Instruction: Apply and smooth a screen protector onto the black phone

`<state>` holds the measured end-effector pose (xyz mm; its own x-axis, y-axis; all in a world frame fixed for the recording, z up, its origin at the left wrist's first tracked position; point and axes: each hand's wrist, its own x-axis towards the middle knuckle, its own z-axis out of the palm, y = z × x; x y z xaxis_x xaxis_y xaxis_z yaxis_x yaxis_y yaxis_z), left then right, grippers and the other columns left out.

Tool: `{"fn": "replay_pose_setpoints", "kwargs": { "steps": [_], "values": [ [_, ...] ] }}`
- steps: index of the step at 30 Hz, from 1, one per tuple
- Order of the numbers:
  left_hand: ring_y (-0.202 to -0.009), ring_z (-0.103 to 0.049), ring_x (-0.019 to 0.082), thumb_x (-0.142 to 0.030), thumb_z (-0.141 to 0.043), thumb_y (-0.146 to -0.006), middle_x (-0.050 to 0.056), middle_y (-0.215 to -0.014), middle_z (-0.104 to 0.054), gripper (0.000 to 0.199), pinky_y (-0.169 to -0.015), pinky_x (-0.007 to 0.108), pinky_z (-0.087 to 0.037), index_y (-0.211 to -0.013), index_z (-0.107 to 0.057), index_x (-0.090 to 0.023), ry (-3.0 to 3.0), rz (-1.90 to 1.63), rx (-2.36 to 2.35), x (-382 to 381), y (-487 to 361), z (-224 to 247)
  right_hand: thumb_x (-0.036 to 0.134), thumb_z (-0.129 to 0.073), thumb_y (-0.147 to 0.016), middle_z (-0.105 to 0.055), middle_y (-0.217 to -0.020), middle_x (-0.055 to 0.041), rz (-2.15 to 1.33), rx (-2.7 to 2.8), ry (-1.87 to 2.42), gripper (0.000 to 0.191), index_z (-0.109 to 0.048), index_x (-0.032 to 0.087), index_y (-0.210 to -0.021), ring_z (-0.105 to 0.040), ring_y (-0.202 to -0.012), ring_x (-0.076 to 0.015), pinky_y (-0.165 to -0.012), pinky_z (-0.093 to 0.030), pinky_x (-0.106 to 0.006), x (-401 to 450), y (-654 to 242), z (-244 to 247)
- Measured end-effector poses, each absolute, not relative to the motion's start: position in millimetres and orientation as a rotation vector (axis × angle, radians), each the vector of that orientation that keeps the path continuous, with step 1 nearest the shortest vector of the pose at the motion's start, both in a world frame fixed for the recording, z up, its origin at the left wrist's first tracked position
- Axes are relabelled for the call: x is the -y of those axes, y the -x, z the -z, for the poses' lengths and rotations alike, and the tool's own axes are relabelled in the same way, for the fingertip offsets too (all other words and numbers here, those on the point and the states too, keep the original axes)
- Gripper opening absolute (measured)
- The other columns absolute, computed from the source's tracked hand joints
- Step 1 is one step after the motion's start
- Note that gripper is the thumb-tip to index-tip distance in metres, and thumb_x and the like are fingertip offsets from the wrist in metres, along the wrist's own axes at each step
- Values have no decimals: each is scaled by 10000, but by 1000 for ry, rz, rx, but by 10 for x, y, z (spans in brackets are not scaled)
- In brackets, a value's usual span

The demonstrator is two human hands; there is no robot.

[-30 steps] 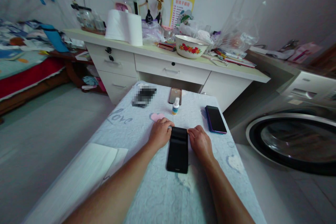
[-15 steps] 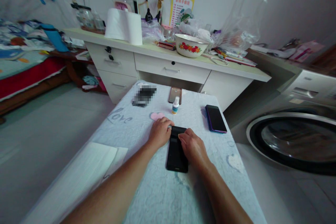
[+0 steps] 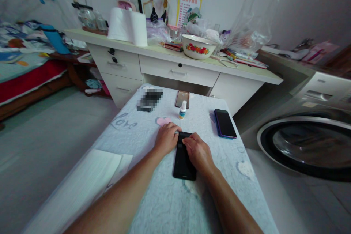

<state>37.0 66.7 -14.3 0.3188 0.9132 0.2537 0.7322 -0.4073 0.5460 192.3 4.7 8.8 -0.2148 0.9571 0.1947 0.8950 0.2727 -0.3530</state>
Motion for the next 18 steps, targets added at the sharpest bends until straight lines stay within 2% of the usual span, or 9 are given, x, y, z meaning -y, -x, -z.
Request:
{"fn": "replay_pose_setpoints", "kwargs": {
  "steps": [18],
  "values": [
    [-976,-558,196,-113,-504,-787,42,-973,-618,232,-911,343,-427,-915,-669,-214,-2249,-775,-1474,-659,-378,118,227,-452,-934,-592,-875,-44,-229,2047,1802,245,-694,208,-967,-578,-795,-142,-712,-397,-210,-145,-2287,-56]
  ]
}}
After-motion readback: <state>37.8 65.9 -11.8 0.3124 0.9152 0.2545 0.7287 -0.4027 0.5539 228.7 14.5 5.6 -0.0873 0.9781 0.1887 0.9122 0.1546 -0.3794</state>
